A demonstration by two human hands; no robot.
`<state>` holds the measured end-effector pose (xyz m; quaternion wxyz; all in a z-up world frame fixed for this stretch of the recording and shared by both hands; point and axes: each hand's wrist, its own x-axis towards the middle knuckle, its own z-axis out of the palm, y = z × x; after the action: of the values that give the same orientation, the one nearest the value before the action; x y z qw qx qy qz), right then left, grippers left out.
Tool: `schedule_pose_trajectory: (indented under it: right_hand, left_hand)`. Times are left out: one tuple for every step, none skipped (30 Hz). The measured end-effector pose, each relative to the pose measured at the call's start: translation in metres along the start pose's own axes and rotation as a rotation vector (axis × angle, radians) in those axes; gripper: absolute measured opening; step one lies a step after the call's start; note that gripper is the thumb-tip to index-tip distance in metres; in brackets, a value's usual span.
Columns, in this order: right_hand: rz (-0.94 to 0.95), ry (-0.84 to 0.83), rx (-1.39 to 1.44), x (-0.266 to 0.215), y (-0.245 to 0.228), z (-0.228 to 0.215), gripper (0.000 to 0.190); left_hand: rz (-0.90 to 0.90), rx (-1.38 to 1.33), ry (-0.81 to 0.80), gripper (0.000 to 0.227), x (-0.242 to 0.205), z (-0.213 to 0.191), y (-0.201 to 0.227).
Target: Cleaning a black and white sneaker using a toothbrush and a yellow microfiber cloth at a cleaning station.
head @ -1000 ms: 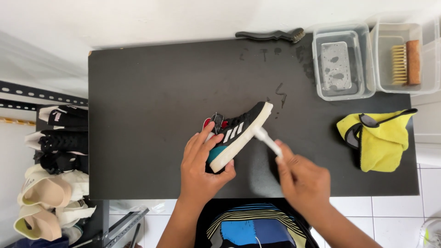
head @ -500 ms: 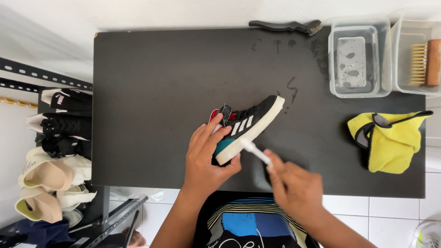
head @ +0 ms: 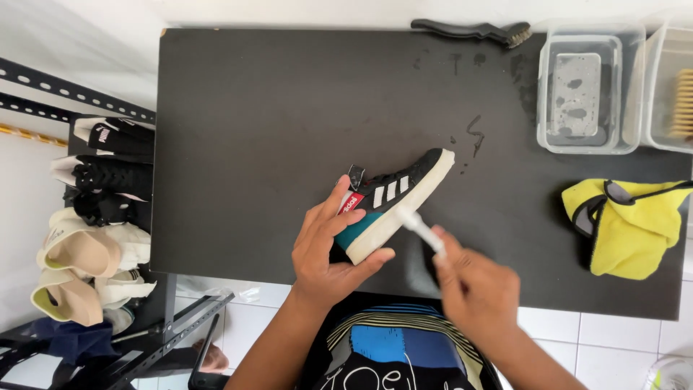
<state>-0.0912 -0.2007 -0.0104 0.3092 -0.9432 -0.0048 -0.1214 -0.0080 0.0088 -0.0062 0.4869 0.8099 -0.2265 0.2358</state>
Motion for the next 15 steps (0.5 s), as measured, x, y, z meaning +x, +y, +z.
schedule_pose_trajectory:
  right_hand:
    - [-0.006,0.003,0.002,-0.004,-0.001,0.003,0.035]
    - [-0.086,-0.008,0.096,-0.010,-0.003,0.005,0.034]
    - [-0.167,-0.019,0.190,-0.015,-0.005,0.007,0.036]
    - [-0.166,-0.019,0.189,-0.010,-0.004,0.004,0.036]
    - [-0.065,0.008,0.149,-0.005,-0.003,0.002,0.032]
    - [0.034,0.026,0.111,-0.001,-0.003,-0.001,0.029]
    - [0.033,0.017,0.114,-0.007,-0.006,-0.001,0.029]
    - [-0.027,-0.009,0.110,-0.009,-0.008,0.000,0.033]
    - [-0.086,-0.035,0.106,-0.011,-0.010,0.000,0.037]
    - [-0.083,-0.033,0.105,-0.009,-0.009,-0.001,0.037]
    - [-0.069,-0.021,0.082,-0.007,-0.007,-0.002,0.035]
    - [-0.053,-0.011,0.057,-0.005,-0.006,-0.003,0.033]
    - [-0.049,-0.010,0.055,-0.007,-0.005,-0.001,0.033]
    - [0.006,-0.035,0.018,-0.009,-0.004,0.001,0.035]
    - [0.061,-0.060,-0.019,-0.010,-0.003,0.002,0.037]
  left_hand:
    - [0.004,0.004,0.004,0.052,-0.001,0.000,-0.001]
    - [-0.017,-0.001,0.021,0.070,-0.002,0.000,-0.001]
    - [-0.037,-0.007,0.037,0.089,-0.004,0.000,-0.001]
    - [-0.037,-0.007,0.036,0.089,-0.005,0.002,-0.003]
    - [-0.020,-0.009,0.042,0.093,-0.006,0.003,-0.005]
    - [-0.009,-0.005,0.049,0.097,-0.010,0.002,-0.005]
    - [-0.017,0.000,0.051,0.097,-0.011,0.000,-0.002]
    - [-0.012,-0.007,0.059,0.095,-0.008,0.001,-0.002]
    - [-0.007,-0.014,0.066,0.093,-0.005,0.001,-0.001]
    - [-0.006,-0.016,0.064,0.093,-0.005,0.001,-0.001]
    - [-0.002,-0.022,0.064,0.094,-0.006,0.002,-0.001]
    - [0.001,-0.030,0.064,0.094,-0.007,0.002,-0.002]
    - [0.000,-0.034,0.061,0.094,-0.007,0.003,-0.003]
    - [-0.006,-0.034,0.062,0.094,-0.008,0.003,-0.003]
    - [-0.013,-0.035,0.063,0.094,-0.008,0.002,-0.004]
